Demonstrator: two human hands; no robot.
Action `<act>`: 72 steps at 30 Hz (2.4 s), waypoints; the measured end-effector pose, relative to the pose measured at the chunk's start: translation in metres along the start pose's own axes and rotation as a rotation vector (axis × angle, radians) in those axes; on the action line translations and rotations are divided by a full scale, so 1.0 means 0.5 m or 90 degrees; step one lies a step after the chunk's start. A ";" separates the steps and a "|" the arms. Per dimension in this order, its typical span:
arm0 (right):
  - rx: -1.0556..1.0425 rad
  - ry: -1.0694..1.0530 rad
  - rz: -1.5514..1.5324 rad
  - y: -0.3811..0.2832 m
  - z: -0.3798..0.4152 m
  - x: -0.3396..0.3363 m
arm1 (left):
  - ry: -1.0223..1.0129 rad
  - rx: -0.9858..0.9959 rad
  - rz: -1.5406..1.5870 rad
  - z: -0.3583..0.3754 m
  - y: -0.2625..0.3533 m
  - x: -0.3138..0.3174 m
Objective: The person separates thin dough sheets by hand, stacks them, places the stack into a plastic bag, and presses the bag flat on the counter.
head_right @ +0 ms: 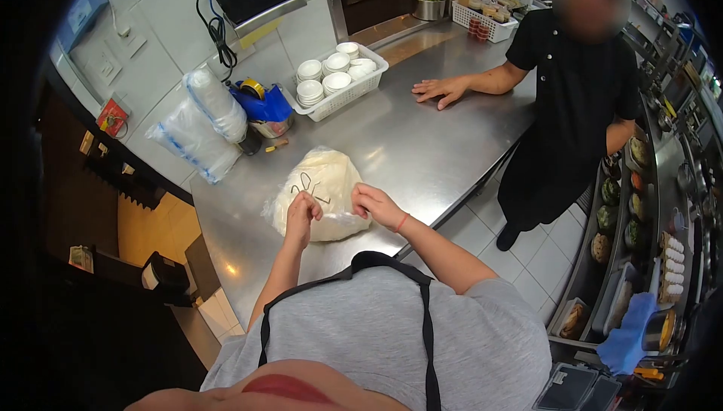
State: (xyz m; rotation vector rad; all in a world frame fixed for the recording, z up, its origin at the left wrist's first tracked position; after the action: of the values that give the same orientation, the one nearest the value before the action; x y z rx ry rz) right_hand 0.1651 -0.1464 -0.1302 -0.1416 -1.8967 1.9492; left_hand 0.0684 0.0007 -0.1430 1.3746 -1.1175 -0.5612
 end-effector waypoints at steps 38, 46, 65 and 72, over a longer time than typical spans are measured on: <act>-0.165 0.136 0.636 -0.004 -0.011 0.031 | -0.059 -0.100 -0.063 0.033 -0.084 0.034; -0.282 0.254 0.639 -0.028 -0.007 0.060 | -0.068 -0.166 -0.064 0.048 -0.088 0.027; -0.052 0.163 0.547 0.009 0.058 -0.043 | -0.146 0.181 -0.815 0.042 0.015 -0.010; -0.340 0.279 0.516 -0.166 -0.017 0.038 | 0.001 0.389 -0.804 -0.020 0.154 0.067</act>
State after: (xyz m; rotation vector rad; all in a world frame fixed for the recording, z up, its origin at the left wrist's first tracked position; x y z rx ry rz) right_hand 0.1693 -0.1331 -0.0461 -1.5533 -2.1543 1.5326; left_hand 0.0693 -0.0095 -0.0589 2.5884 -0.2617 -1.1392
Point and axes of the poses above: each hand's wrist, its own z-axis away from the middle knuckle, its own x-axis out of the palm, y = z × x, the point moved 6 cm from there along -z, towards the middle knuckle, and after that the axes turned 8 degrees about x, right-handed, at the moved point
